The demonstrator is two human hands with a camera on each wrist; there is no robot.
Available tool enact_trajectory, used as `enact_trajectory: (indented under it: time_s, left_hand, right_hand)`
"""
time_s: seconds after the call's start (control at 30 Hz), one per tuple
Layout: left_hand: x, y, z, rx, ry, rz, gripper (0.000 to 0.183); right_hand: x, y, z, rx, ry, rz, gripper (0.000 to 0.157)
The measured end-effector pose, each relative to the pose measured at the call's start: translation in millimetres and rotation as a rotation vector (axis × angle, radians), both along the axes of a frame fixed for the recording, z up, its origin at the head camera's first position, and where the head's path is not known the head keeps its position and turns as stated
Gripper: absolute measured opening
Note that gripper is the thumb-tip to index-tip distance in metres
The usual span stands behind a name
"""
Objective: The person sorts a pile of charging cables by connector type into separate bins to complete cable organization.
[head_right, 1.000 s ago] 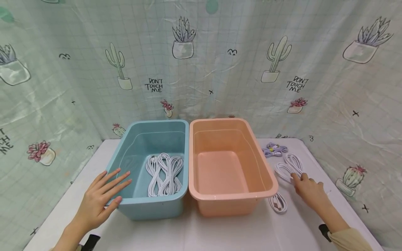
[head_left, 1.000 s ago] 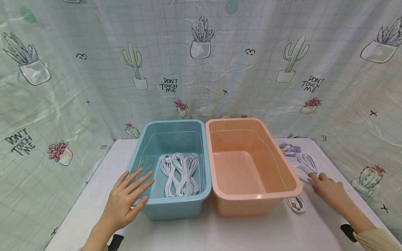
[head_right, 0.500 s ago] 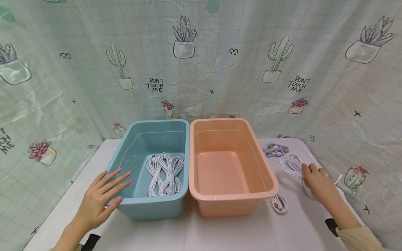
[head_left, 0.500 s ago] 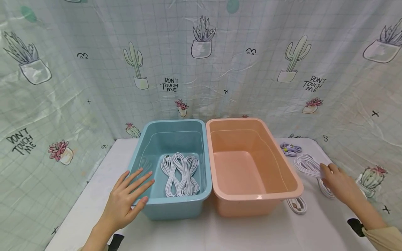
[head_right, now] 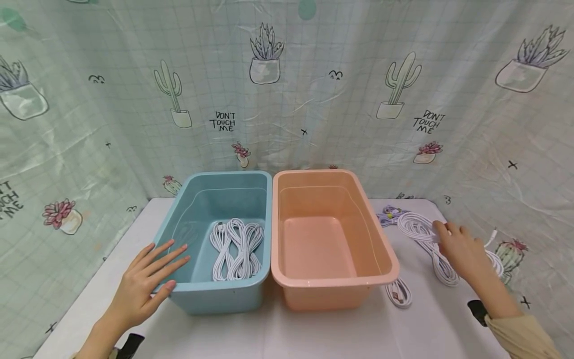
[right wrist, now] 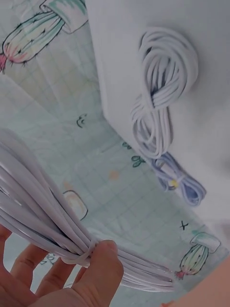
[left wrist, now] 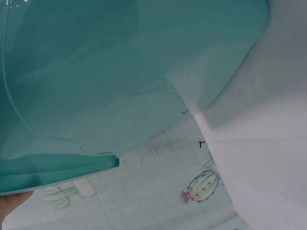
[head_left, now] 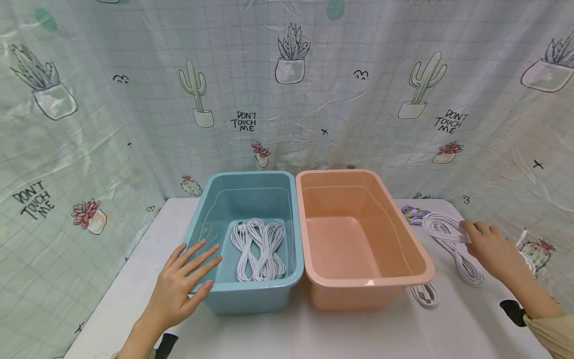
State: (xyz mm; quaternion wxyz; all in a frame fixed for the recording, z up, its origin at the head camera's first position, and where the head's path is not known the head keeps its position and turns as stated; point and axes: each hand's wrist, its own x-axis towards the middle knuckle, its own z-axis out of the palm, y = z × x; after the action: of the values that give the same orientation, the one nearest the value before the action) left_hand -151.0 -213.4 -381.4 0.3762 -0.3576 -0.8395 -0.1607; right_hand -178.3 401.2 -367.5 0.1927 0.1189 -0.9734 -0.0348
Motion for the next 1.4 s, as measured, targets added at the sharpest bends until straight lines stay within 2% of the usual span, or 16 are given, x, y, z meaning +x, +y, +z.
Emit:
enact_trajectory:
  time_s: [0.23, 0.6, 0.93, 0.97, 1.03, 1.07, 1.17, 1.2, 1.27, 1.3, 1.4]
  left_hand:
    - [0.3, 0.4, 0.0, 0.001, -0.001, -0.004, 0.043]
    - [-0.1, 0.8, -0.1, 0.017, 0.013, -0.015, 0.044]
    - [1.3, 0.8, 1.4, 0.003, 0.001, -0.006, 0.043]
    - [1.3, 0.8, 1.5, 0.0, -0.002, -0.004, 0.043]
    - [1.5, 0.7, 1.7, -0.007, -0.013, -0.001, 0.042]
    - [1.6, 0.6, 1.7, -0.01, -0.017, 0.002, 0.042]
    - [1.9, 0.1, 1.6, -0.017, -0.028, 0.005, 0.04]
    - [2.0, 0.0, 1.6, -0.018, -0.029, 0.006, 0.04]
    - [2.2, 0.0, 1.7, -0.017, -0.03, 0.005, 0.039]
    - [2.4, 0.0, 1.8, -0.017, -0.03, 0.005, 0.039]
    - [2.6, 0.5, 2.4, -0.016, -0.025, 0.009, 0.041]
  right_hand:
    - [-8.3, -4.3, 16.5, 0.012, 0.063, 0.067, 0.059]
    - [-20.3, -25.6, 50.3, 0.064, 0.114, 0.092, 0.062]
    - [-31.5, -46.0, 70.7, 0.09, 0.154, 0.156, 0.061]
    - [-32.0, -48.6, 72.5, 0.093, 0.162, 0.166, 0.061]
    - [-33.3, -52.8, 75.4, 0.1, 0.186, 0.201, 0.044]
    - [-34.4, -55.1, 76.9, 0.105, 0.196, 0.222, 0.042]
    - [-36.5, -62.6, 81.0, 0.12, 0.215, 0.269, 0.064]
    - [-37.3, -65.2, 82.2, 0.128, 0.222, 0.283, 0.064]
    - [-39.0, -71.3, 84.4, 0.14, 0.235, 0.307, 0.044]
    - [-39.8, -74.3, 85.6, 0.147, 0.239, 0.318, 0.04]
    - [-43.4, -83.8, 88.9, 0.169, 0.271, 0.368, 0.062]
